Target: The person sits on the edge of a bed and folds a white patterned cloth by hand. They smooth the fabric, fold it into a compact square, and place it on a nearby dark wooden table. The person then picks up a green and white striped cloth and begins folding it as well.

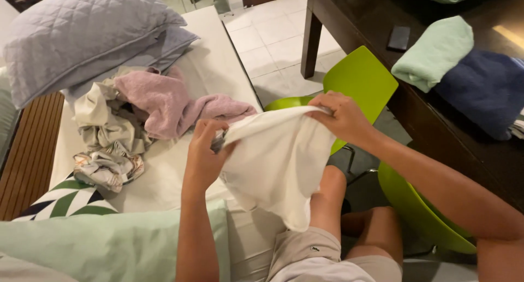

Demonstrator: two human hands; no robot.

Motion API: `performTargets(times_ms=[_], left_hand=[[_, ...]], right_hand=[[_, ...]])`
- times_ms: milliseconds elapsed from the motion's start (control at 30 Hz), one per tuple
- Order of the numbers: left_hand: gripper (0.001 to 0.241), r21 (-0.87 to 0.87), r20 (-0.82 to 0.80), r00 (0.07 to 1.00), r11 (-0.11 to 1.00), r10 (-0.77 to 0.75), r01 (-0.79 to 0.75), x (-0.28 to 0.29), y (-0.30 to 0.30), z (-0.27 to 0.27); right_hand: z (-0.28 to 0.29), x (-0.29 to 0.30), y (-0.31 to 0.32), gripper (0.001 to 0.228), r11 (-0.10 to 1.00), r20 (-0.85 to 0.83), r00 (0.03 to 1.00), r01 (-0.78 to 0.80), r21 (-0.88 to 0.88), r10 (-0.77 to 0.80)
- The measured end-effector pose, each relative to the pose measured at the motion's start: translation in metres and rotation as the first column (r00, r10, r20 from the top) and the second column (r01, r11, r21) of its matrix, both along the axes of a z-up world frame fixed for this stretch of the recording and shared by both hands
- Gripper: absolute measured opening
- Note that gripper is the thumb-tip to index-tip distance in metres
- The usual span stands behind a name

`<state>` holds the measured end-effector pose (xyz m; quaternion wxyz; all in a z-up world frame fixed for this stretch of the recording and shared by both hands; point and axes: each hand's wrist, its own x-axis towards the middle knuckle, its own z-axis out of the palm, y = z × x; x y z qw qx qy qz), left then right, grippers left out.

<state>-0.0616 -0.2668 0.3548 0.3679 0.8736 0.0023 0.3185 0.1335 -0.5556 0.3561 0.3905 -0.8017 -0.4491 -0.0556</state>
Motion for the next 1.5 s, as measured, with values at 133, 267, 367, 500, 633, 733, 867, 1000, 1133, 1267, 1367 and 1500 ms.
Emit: performTargets(times_ms=[133, 267, 367, 500, 633, 733, 867, 1000, 1133, 1267, 1367, 1500], left_hand=[[0.013, -0.032, 0.063, 0.998, 0.999, 0.01, -0.008, -0.001, 0.007, 0.004], [0.011, -0.036, 0.283, 0.954, 0.995, 0.098, -0.092, 0.004, 0.01, -0.001], [0.017, -0.035, 0.396, 0.9, 0.982, 0.184, -0.186, 0.005, 0.009, -0.003], [0.02, 0.1, 0.574, 0.76, 0.895, 0.305, -0.434, 0.01, 0.01, 0.003], [0.029, 0.088, 0.606, 0.721, 0.873, 0.335, -0.48, 0.008, 0.012, -0.003], [0.027, -0.029, 0.543, 0.746, 0.896, 0.387, -0.444, 0.003, 0.006, 0.003], [0.021, -0.093, 0.486, 0.716, 0.844, 0.501, -0.528, 0.012, 0.024, -0.002], [0.03, -0.061, 0.455, 0.752, 0.859, 0.477, -0.508, 0.047, 0.067, -0.011], [0.035, 0.126, 0.276, 0.822, 0.829, 0.498, -0.545, 0.068, 0.115, -0.054], [0.042, 0.087, 0.074, 0.934, 0.931, 0.349, -0.355, 0.057, 0.12, -0.128], [0.042, -0.071, -0.06, 0.931, 0.929, 0.36, -0.364, 0.031, 0.115, -0.194], [0.046, -0.384, -0.371, 0.874, 0.806, 0.313, -0.451, -0.012, 0.08, -0.214]], right_hand=[[0.001, -0.008, -0.001, 0.017, 0.99, -0.22, 0.972, -0.1, -0.097, 0.077], [-0.016, 0.003, -0.012, 0.032, 0.938, -0.462, 0.88, -0.243, -0.246, 0.107], [-0.026, 0.007, -0.016, 0.028, 0.946, -0.509, 0.851, -0.26, -0.195, 0.129], [-0.015, -0.005, -0.006, 0.017, 0.979, -0.405, 0.9, -0.2, -0.051, 0.163], [-0.005, -0.025, 0.006, 0.014, 0.99, -0.388, 0.911, -0.116, 0.077, 0.137], [0.001, -0.029, 0.013, 0.017, 0.971, -0.61, 0.768, -0.061, 0.23, 0.193], [0.014, -0.032, 0.029, 0.035, 0.971, -0.603, 0.771, -0.079, 0.226, 0.203], [-0.056, 0.009, 0.061, 0.043, 0.929, -0.615, 0.766, 0.062, 0.364, 0.19], [-0.173, 0.02, 0.101, 0.049, 0.901, -0.33, 0.93, 0.275, 0.336, -0.161], [-0.236, -0.073, 0.117, 0.072, 0.965, -0.266, 0.957, -0.047, 0.26, 0.118], [-0.268, -0.135, 0.13, 0.089, 0.952, -0.172, 0.938, -0.307, -0.012, 0.301], [-0.345, -0.143, 0.147, 0.043, 0.916, -0.081, 0.968, -0.251, -0.313, 0.237]])
